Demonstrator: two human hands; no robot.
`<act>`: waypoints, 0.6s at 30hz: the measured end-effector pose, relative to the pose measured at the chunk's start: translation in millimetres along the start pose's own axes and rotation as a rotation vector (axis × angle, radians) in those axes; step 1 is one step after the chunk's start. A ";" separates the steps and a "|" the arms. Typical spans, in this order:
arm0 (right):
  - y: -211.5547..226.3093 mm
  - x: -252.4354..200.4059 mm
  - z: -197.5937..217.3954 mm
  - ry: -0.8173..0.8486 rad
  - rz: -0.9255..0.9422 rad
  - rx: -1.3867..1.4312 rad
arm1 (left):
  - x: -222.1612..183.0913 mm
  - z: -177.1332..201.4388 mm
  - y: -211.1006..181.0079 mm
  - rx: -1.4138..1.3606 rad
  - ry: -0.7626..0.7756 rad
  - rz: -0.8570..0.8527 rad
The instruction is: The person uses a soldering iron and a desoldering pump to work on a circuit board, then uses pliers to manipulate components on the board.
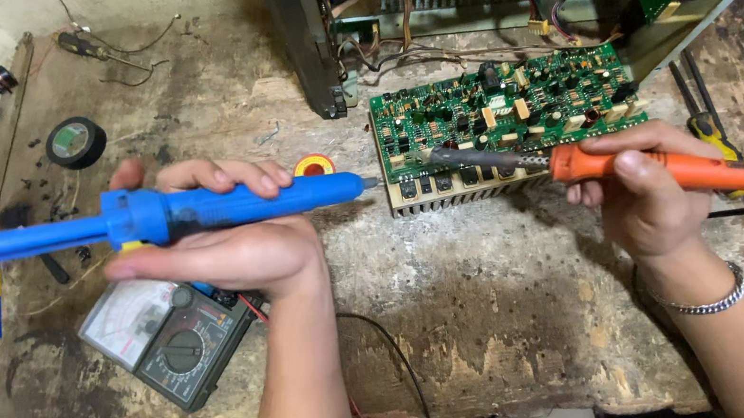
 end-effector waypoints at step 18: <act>64.7 -9.0 0.7 0.192 -0.149 0.159 | -139.9 -15.8 -3.7 1.290 1.811 0.900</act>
Point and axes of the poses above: each hand's wrist, its own x-axis towards the middle knuckle, its own z-axis out of the back of the hand, y = z × x, the point moved 6 cm from there along x, towards the middle knuckle, and after that the axes turned 2 degrees about -y, right-handed, at the moved point
